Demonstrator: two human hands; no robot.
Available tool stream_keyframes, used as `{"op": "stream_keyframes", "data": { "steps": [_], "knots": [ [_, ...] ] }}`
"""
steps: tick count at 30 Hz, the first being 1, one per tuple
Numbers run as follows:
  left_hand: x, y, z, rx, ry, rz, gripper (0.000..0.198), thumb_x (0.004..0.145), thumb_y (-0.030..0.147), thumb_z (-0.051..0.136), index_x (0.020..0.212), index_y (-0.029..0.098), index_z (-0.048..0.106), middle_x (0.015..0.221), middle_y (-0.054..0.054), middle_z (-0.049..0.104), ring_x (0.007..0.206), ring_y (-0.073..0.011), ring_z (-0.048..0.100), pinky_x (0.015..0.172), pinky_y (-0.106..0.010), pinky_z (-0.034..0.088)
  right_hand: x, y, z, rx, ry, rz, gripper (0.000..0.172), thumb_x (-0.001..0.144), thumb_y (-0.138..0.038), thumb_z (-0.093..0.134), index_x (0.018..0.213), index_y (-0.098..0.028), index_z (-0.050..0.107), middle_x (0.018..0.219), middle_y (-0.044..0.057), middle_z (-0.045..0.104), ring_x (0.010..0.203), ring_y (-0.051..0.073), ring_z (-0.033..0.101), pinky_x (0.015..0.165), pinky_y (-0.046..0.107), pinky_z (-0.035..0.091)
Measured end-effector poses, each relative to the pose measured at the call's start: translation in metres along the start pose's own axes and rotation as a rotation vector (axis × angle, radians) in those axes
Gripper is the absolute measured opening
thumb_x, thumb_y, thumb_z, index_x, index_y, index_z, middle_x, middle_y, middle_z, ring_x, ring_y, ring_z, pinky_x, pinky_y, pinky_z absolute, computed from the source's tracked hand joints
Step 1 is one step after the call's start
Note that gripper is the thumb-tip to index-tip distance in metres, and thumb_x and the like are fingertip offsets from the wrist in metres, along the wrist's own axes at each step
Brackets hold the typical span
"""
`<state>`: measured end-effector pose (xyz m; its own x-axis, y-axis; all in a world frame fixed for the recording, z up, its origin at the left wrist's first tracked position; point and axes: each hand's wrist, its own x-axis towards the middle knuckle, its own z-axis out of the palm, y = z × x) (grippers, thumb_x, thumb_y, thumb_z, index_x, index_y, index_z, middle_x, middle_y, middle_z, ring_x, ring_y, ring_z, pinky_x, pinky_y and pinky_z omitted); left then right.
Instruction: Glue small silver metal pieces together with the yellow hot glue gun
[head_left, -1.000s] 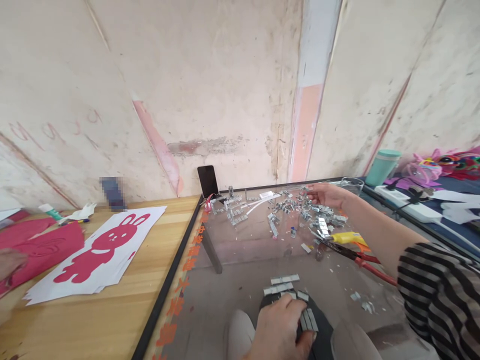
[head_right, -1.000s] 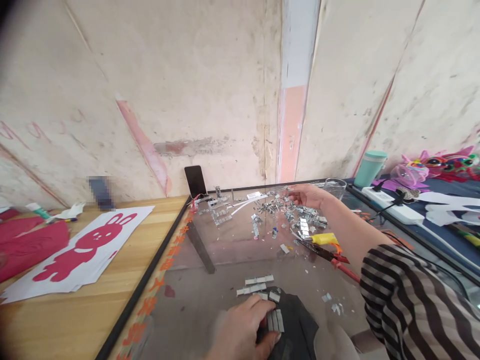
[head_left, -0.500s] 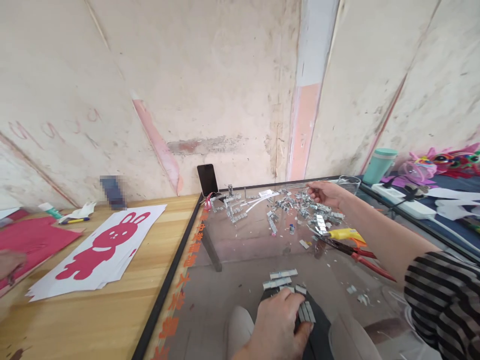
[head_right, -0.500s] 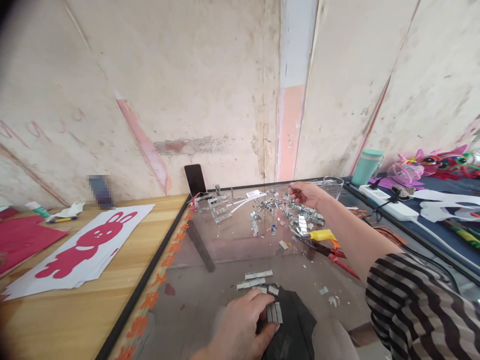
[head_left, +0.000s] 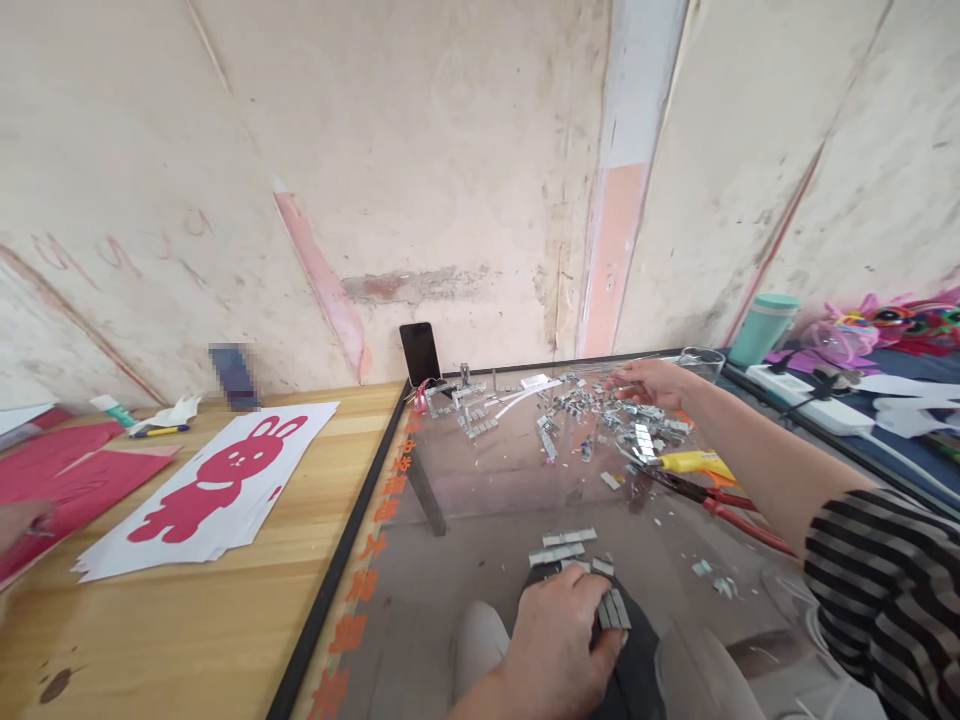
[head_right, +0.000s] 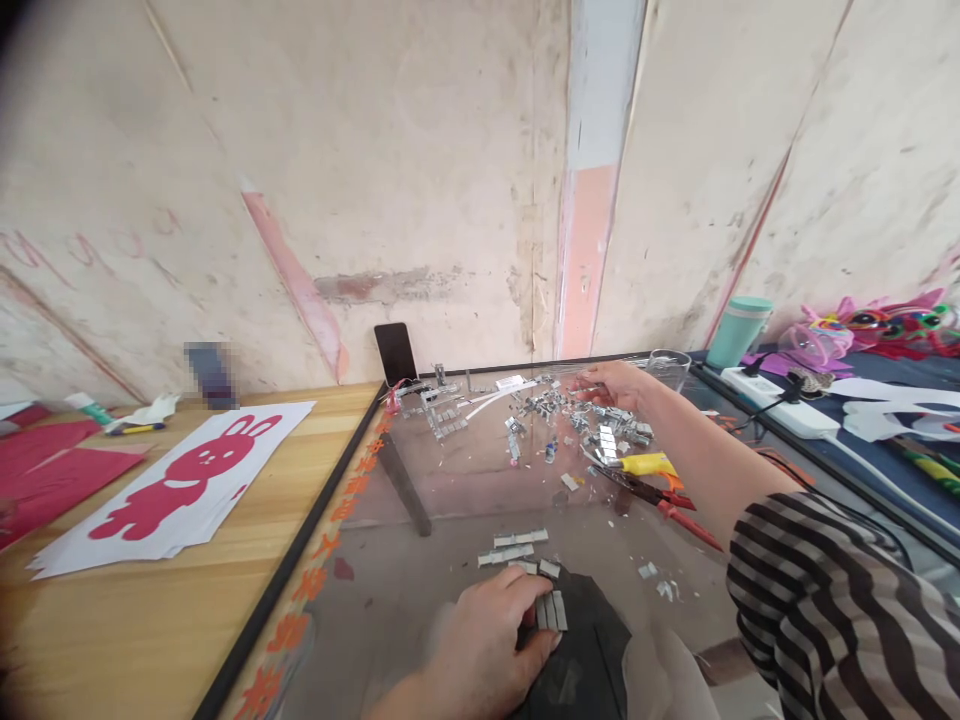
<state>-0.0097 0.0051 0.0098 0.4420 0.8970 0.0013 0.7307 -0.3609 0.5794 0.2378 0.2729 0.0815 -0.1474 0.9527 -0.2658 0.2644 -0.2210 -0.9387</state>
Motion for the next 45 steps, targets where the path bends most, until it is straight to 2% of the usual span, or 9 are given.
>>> {"op": "stream_keyframes", "data": {
  "steps": [8,14,21,24,26,30,33,40,45],
  "knots": [
    [0.0,0.001,0.0,0.013,0.014,0.016,0.023,0.078,0.029,0.061,0.099,0.022,0.064,0.093,-0.002,0.066,0.08,-0.0181,0.06,0.074,-0.027,0.046,-0.011,0.0,-0.001,0.015,0.138,-0.11,0.026,0.091,-0.031,0.055,0.113,-0.017,0.057,0.108,0.006,0.062,0.085,0.017,0.063,0.071,0.035,0.054],
    [-0.002,0.001,0.0,0.021,0.027,0.034,0.022,0.078,0.027,0.061,0.099,0.021,0.064,0.091,-0.002,0.066,0.08,-0.0185,0.06,0.073,-0.027,0.045,-0.033,-0.017,0.0,0.094,0.121,-0.221,0.012,0.09,-0.025,0.053,0.098,-0.018,0.059,0.062,-0.004,0.053,0.051,0.01,0.052,0.049,0.023,0.046],
    [-0.001,0.002,0.0,0.022,0.027,0.028,0.021,0.077,0.025,0.061,0.097,0.022,0.065,0.091,-0.002,0.066,0.078,-0.0175,0.059,0.071,-0.026,0.044,-0.056,-0.035,-0.009,0.129,0.145,-0.333,0.016,0.092,-0.03,0.045,0.104,-0.026,0.055,0.045,-0.009,0.031,0.049,0.014,0.052,0.056,0.025,0.049],
    [-0.001,0.001,0.0,0.03,0.022,0.035,0.022,0.078,0.027,0.06,0.099,0.022,0.064,0.091,-0.002,0.065,0.078,-0.0172,0.059,0.071,-0.026,0.044,-0.059,-0.04,-0.011,0.121,0.171,-0.368,0.024,0.096,-0.038,0.038,0.115,-0.031,0.05,0.056,-0.004,0.051,0.073,0.016,0.063,0.07,0.029,0.051],
    [-0.002,0.001,0.001,0.034,0.015,0.036,0.022,0.078,0.028,0.06,0.099,0.022,0.064,0.091,-0.002,0.065,0.078,-0.0173,0.059,0.072,-0.026,0.044,-0.056,-0.036,-0.008,0.092,0.173,-0.347,0.029,0.096,-0.041,0.037,0.121,-0.03,0.048,0.078,0.0,0.063,0.086,0.017,0.064,0.075,0.032,0.052],
    [-0.002,-0.001,0.002,0.028,0.034,0.041,0.024,0.078,0.026,0.06,0.101,0.023,0.064,0.091,-0.002,0.066,0.078,-0.0172,0.06,0.071,-0.026,0.044,-0.042,-0.015,0.001,-0.033,0.145,-0.168,0.029,0.092,-0.034,0.052,0.117,-0.019,0.056,0.116,0.008,0.06,0.093,0.019,0.062,0.079,0.039,0.052],
    [-0.002,-0.001,0.003,0.019,0.046,0.046,0.024,0.078,0.027,0.06,0.101,0.023,0.064,0.092,-0.001,0.066,0.078,-0.0171,0.06,0.071,-0.026,0.044,-0.037,-0.013,-0.003,-0.064,0.126,-0.123,0.03,0.09,-0.031,0.056,0.117,-0.017,0.056,0.119,0.008,0.059,0.097,0.021,0.061,0.081,0.041,0.052],
    [0.0,-0.001,0.003,0.04,0.037,0.054,0.02,0.079,0.027,0.059,0.098,0.022,0.064,0.09,-0.002,0.065,0.079,-0.0174,0.06,0.072,-0.026,0.044,-0.051,-0.027,-0.013,-0.066,0.154,-0.319,0.033,0.091,-0.033,0.055,0.12,-0.017,0.054,0.12,0.008,0.058,0.099,0.022,0.061,0.082,0.043,0.052],
    [-0.001,-0.001,0.003,0.025,0.05,0.057,0.021,0.079,0.026,0.059,0.099,0.022,0.065,0.09,-0.001,0.065,0.078,-0.0168,0.059,0.072,-0.026,0.044,-0.042,-0.013,-0.006,-0.171,0.24,-0.238,0.03,0.09,-0.033,0.055,0.116,-0.018,0.057,0.119,0.007,0.059,0.097,0.021,0.061,0.081,0.04,0.052]
  ]
}}
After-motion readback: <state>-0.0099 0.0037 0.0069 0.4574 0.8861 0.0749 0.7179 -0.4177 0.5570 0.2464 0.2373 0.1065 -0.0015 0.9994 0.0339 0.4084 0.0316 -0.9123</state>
